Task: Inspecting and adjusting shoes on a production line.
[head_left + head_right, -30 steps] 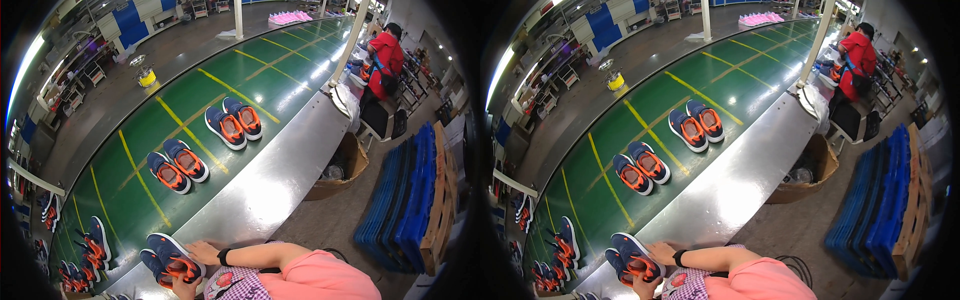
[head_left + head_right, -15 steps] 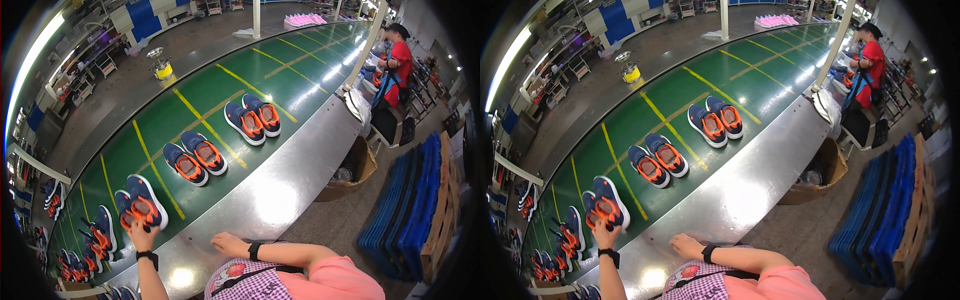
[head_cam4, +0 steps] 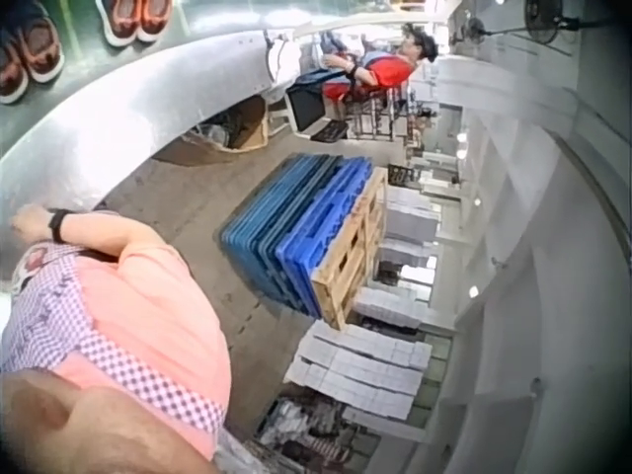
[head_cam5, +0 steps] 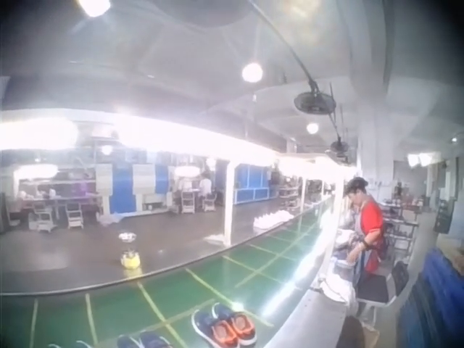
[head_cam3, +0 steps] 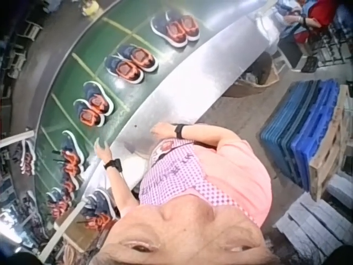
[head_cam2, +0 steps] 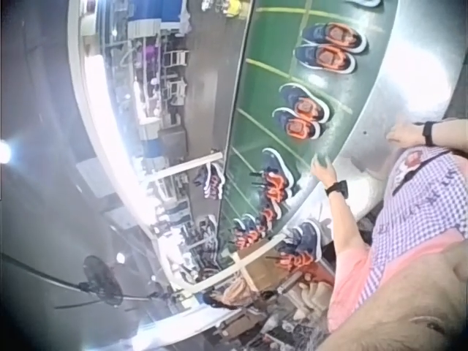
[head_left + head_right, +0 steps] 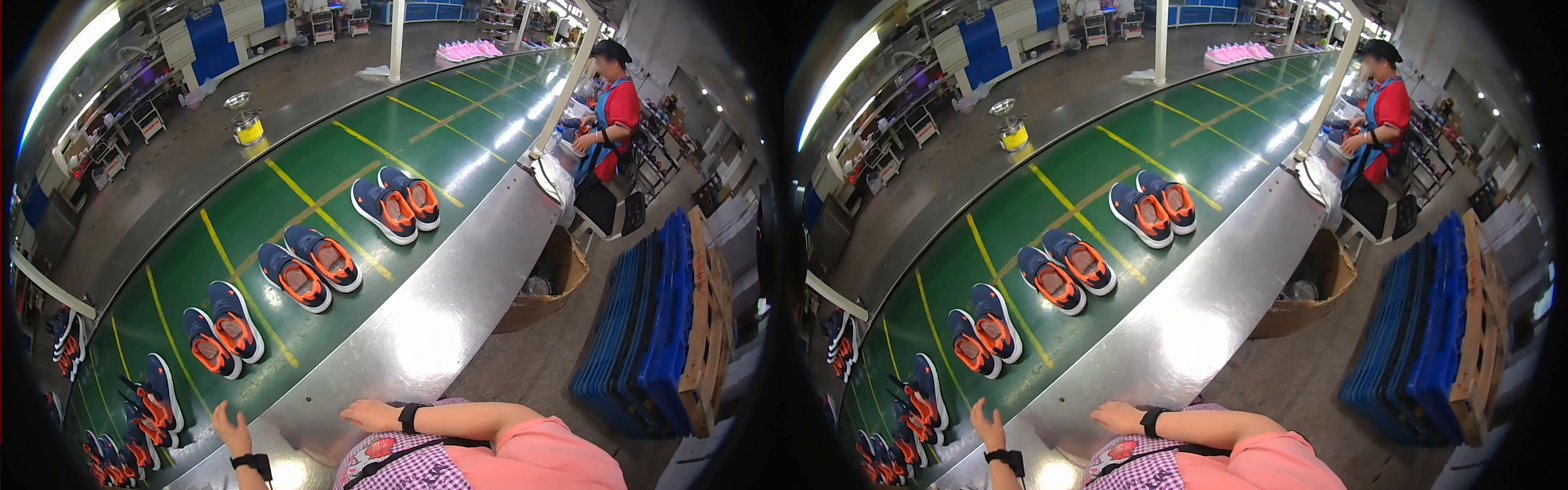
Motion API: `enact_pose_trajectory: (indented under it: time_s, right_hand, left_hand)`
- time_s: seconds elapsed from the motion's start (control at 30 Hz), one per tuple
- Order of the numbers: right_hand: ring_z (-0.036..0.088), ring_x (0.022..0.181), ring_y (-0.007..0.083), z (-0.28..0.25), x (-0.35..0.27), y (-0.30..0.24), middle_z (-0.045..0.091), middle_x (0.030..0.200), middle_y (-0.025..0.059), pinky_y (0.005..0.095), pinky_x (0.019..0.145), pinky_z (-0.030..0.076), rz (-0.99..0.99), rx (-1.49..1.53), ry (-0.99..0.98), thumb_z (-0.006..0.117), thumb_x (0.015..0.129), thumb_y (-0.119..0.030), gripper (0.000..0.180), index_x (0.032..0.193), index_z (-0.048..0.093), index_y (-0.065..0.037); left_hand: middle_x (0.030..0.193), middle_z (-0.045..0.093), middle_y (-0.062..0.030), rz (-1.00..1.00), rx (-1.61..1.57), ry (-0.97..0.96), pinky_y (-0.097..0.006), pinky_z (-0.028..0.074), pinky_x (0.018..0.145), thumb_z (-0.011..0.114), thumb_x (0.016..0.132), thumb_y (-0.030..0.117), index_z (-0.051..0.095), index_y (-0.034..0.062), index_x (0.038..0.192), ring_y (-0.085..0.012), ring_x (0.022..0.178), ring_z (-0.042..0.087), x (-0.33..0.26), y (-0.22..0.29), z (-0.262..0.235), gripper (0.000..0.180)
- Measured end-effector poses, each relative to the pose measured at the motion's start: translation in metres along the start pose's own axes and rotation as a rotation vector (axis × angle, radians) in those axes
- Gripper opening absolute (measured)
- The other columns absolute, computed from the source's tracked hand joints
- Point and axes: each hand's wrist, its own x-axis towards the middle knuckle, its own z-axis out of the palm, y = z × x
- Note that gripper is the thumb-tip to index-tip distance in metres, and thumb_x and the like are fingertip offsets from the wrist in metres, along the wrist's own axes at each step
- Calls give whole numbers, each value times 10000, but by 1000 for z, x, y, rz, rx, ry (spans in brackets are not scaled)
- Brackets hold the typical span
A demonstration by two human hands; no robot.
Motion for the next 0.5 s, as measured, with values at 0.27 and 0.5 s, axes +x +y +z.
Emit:
enact_pose_trajectory:
  time_s: [0.27, 0.5]
  right_hand:
    - [593, 947, 359, 29, 13, -7, 643, 972, 183, 442, 856, 461, 11, 25, -109, 517, 838, -154, 270, 1070, 613, -54]
    - [600, 957, 335, 18, 18, -44, 653, 1000, 139, 406, 844, 480, -1, -14, -37, 517, 888, -176, 207, 1032, 613, -62]
  left_hand:
    - [1195, 514, -179, -242, 139, 56, -431, 333, 1011, 652, 734, 16, 542, 14, 1186, -356, 1158, 451, -70, -136, -67, 464]
    - [1290, 455, -204, -248, 136, 164, -445, 325, 1035, 713, 686, 52, 470, 96, 1297, -372, 1213, 405, -42, -131, -77, 659]
